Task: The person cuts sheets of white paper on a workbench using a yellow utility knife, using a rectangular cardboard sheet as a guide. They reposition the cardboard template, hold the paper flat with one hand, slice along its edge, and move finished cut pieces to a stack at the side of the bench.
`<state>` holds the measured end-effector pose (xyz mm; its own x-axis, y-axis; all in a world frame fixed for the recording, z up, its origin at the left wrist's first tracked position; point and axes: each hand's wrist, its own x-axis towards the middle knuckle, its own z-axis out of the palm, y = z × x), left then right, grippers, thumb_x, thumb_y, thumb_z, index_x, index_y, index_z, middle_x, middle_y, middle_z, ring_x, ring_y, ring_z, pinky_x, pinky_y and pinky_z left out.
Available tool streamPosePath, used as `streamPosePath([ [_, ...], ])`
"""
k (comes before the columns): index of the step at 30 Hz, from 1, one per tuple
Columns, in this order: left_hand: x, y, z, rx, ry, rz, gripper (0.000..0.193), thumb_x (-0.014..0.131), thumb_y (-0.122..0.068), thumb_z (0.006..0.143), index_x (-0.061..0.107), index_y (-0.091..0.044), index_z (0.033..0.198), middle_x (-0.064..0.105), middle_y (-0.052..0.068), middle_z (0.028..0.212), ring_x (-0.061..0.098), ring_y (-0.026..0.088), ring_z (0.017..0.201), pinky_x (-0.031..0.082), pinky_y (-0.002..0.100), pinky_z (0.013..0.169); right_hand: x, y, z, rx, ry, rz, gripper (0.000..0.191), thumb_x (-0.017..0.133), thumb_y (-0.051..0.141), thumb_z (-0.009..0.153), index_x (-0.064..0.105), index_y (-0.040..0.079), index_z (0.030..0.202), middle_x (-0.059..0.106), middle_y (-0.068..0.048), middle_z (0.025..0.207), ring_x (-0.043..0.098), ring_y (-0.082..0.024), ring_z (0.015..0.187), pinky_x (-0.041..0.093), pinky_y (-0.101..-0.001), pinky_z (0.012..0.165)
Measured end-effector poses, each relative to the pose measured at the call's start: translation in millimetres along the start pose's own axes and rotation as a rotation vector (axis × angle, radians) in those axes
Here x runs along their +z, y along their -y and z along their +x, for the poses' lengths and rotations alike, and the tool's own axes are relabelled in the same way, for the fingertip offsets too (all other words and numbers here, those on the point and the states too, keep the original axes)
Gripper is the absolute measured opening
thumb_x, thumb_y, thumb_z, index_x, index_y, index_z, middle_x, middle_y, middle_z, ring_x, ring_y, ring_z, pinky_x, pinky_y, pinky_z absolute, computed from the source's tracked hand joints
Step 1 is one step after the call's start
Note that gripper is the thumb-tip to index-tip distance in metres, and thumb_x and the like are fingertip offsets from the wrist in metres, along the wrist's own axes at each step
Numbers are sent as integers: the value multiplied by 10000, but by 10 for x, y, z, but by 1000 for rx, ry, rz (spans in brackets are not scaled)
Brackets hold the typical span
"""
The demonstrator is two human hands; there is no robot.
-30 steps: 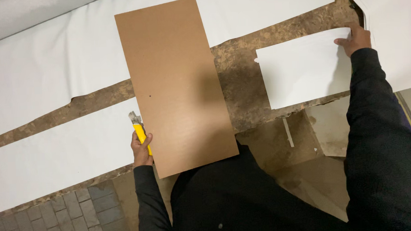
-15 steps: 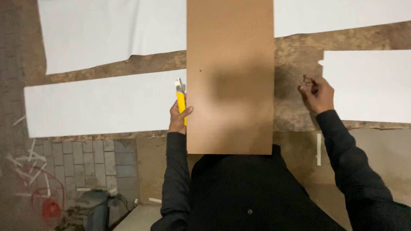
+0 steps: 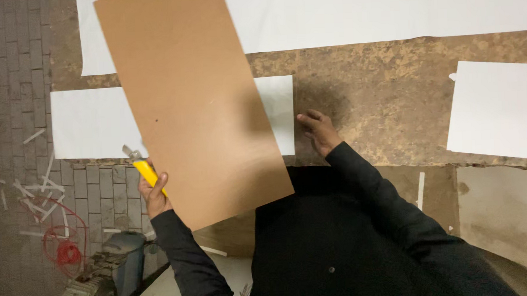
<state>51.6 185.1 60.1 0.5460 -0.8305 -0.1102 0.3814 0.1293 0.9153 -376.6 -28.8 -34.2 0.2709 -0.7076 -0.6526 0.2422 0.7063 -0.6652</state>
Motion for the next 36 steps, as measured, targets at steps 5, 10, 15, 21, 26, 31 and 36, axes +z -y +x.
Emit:
streamPosePath([
  [5, -457, -65, -297, 44, -81, -3, 607, 780, 14, 852, 543, -1, 1411, 687, 112, 1264, 702, 205, 1091, 573, 340, 993, 401, 20, 84, 74, -100, -45, 978, 826, 246, 809, 278, -15, 1577, 562, -232, 1421, 522, -335, 1310, 431, -433, 936],
  [10, -808, 219, -352, -11, -171, -4, 608, 772, 37, 865, 546, -21, 1427, 680, 93, 1252, 683, 189, 1051, 555, 333, 948, 610, -84, 109, -65, -14, -111, 643, 819, 156, 833, 591, -99, 1378, 699, -191, 1156, 668, -263, 995, 548, -356, 792],
  [15, -957, 416, -316, -62, -212, 73, 622, 757, 68, 821, 560, -46, 1400, 673, 42, 1179, 672, 154, 1016, 552, 304, 934, 749, -64, 98, 6, 2, -61, 498, 777, 63, 824, 606, -98, 1263, 733, -173, 1099, 744, -258, 963, 631, -391, 806],
  [21, -922, 606, -304, -95, -252, 64, 588, 755, 83, 817, 586, -58, 1361, 623, -31, 1053, 605, 97, 902, 510, 258, 831, 952, -75, -123, -30, 54, -202, 649, 812, -13, 717, 557, -51, 1312, 713, -161, 1134, 732, -253, 986, 640, -386, 822],
  [26, -946, 649, -300, -148, -248, 50, 472, 761, 66, 832, 594, -80, 1248, 588, -33, 953, 591, 100, 835, 512, 272, 762, 1098, -136, -128, -63, -178, -392, 802, 859, 12, 665, 514, -53, 1385, 654, -173, 1188, 726, -283, 984, 662, -411, 791],
  [31, -979, 678, -277, -102, -226, 103, 465, 775, 70, 835, 610, -95, 1237, 598, -52, 977, 594, 76, 858, 509, 245, 792, 1037, -369, 66, -132, -276, -551, 959, 955, 165, 624, 496, -33, 1442, 497, -206, 1355, 660, -322, 1131, 639, -422, 869],
  [36, -984, 672, -277, -161, -227, 93, 408, 756, 28, 835, 614, -100, 1196, 652, -27, 985, 628, 97, 849, 536, 262, 782, 978, -356, 331, -588, -519, -1058, 944, 1016, 336, 623, 529, 97, 1396, 408, -202, 1351, 422, -430, 1273, 413, -570, 1073],
])
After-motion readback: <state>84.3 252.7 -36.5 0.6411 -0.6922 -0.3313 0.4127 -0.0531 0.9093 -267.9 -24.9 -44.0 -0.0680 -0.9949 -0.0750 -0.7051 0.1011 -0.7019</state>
